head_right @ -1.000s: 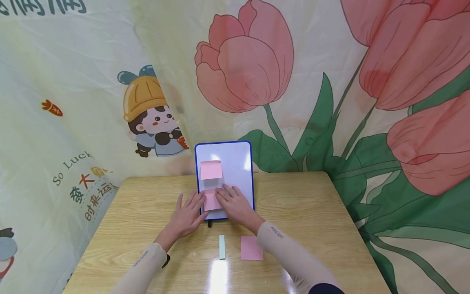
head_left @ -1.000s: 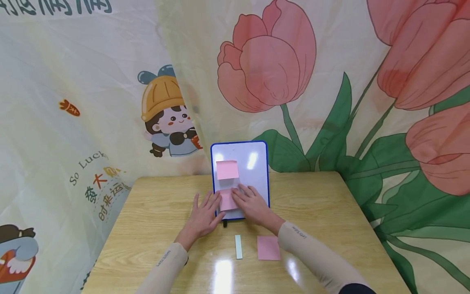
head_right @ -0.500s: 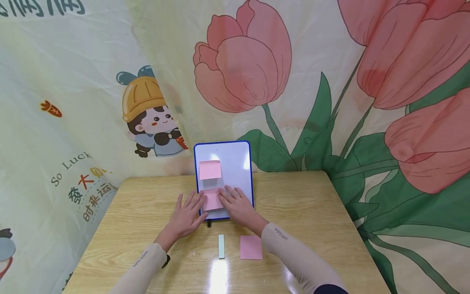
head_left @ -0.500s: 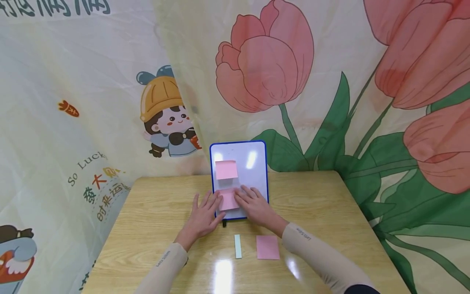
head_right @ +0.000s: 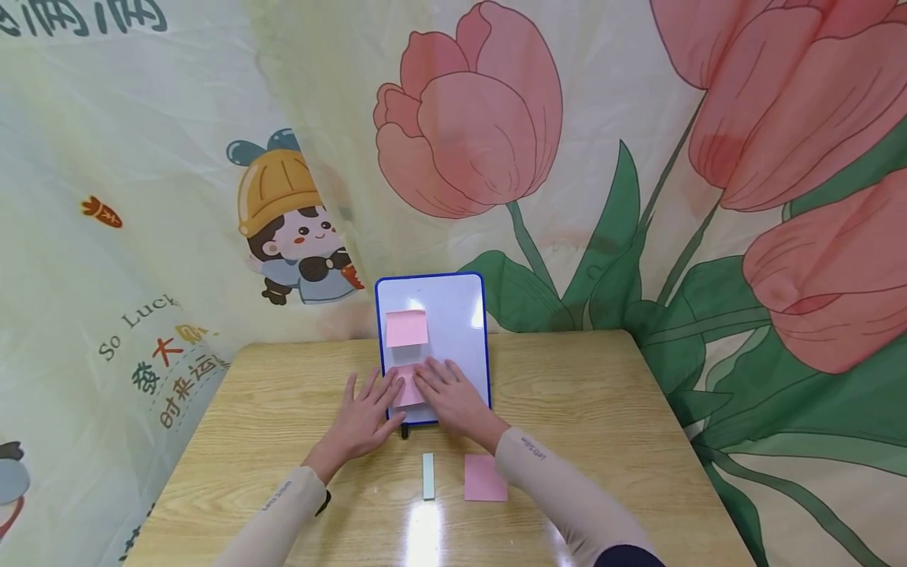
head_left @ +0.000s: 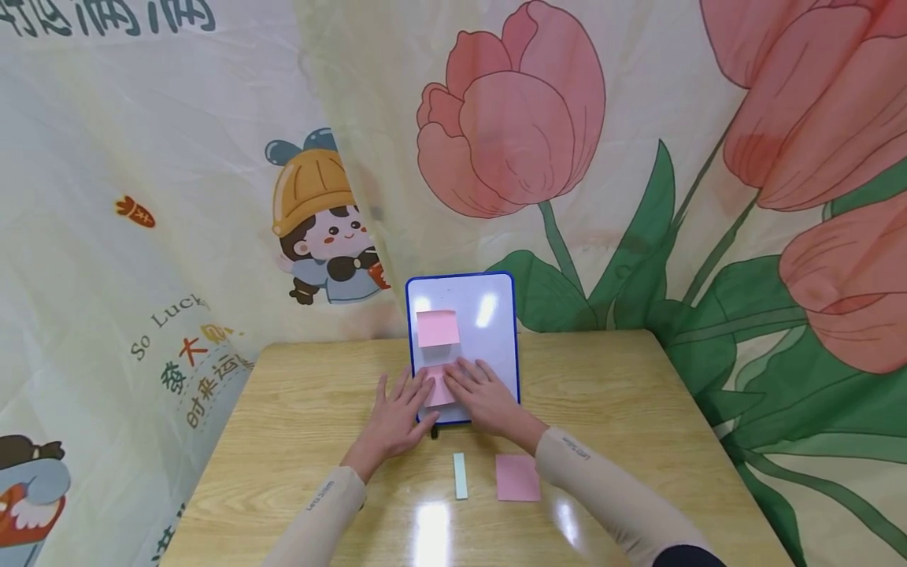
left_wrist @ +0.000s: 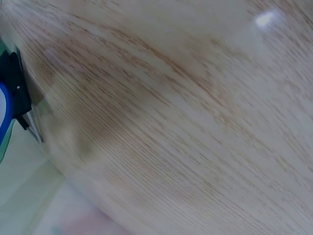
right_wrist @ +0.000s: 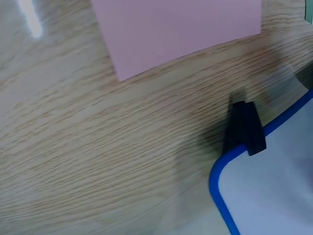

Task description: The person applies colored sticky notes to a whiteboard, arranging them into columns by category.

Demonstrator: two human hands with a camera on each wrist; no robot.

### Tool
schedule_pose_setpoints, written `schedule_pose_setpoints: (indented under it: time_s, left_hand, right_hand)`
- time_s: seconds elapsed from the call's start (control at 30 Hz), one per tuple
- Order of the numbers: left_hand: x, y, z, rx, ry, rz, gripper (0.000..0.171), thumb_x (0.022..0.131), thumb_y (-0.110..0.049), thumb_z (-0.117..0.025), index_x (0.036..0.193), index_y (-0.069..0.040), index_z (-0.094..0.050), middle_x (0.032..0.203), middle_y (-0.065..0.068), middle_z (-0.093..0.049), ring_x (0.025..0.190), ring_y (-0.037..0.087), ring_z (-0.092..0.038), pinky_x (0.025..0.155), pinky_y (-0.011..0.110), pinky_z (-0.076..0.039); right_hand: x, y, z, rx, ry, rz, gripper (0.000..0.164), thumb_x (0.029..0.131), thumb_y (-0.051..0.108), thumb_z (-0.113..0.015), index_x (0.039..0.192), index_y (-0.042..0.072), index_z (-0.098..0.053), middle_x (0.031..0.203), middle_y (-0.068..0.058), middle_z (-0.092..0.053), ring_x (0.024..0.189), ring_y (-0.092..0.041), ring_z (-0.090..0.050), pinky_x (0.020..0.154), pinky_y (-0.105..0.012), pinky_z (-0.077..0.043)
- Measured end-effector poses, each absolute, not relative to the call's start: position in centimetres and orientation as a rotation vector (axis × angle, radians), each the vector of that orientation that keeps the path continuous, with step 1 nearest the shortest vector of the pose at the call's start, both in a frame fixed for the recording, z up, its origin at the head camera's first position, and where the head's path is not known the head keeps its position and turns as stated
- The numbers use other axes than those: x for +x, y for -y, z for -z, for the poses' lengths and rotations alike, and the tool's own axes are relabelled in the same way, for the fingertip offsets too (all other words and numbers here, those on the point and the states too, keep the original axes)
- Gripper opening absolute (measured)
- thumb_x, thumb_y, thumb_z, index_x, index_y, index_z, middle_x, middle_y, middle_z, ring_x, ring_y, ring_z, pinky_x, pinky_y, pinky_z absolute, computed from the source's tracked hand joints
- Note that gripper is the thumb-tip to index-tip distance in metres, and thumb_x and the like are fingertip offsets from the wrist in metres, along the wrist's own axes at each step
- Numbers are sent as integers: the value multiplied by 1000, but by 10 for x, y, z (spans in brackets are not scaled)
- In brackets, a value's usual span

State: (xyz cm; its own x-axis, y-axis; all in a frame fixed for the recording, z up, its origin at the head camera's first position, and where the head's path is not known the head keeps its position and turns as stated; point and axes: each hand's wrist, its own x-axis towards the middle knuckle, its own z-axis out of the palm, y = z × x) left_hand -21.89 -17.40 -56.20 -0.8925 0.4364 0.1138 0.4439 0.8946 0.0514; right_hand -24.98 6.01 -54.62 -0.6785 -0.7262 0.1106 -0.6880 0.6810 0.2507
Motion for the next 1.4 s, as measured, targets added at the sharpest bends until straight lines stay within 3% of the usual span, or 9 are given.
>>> schedule_pose_setpoints:
  time_s: [0.2,0.53,0.77,1.03,1.23,1.4]
  left_hand:
    - [-218,177,562,-671,2926,75,72,100,-65,-25,158,-22,-23,166,1,-14,154,32,-12,118,67,-8]
    - [-213,177,563,-670,2929,172,71,99,-64,-31,156,-21,-30,166,4,-18,154,33,-9,119,66,0]
    - [-209,179,566,-672,2876,204,68,100,-61,-36,155,-22,-33,164,7,-25,152,36,-17,117,69,-7]
    - [-192,184,576,-673,2877,239,61,103,-55,-34,155,-24,-34,165,10,-23,152,36,-17,117,69,-7]
    - [-175,190,580,-593,2847,331,52,104,-42,-38,153,-26,-37,164,14,-23,150,40,-19,115,70,-9]
    - [-164,193,584,-493,2840,365,52,104,-43,-40,153,-26,-37,165,15,-17,150,42,-14,114,71,-5]
  right_hand:
    - [-249,-70,547,1129,2709,256,72,94,15,-56,158,14,-23,167,-1,-16,154,-28,-13,124,-49,-13]
    - [-247,-80,551,1089,2724,213,72,94,13,-56,158,14,-24,167,-1,-17,154,-27,-15,124,-48,-15]
    - [-238,-91,552,1051,2619,67,63,95,16,-57,154,12,-36,162,-3,-32,149,-26,-29,120,-47,-28]
    - [-225,-134,568,939,2427,-260,70,86,23,-71,148,5,-44,156,-15,-40,139,-36,-43,107,-55,-40]
    - [-215,-165,583,759,2504,-340,73,84,25,-73,147,3,-44,155,-21,-38,138,-40,-41,107,-59,-39]
    - [-207,-184,587,635,2556,-395,72,84,25,-75,146,3,-46,156,-23,-36,136,-42,-42,107,-62,-38]
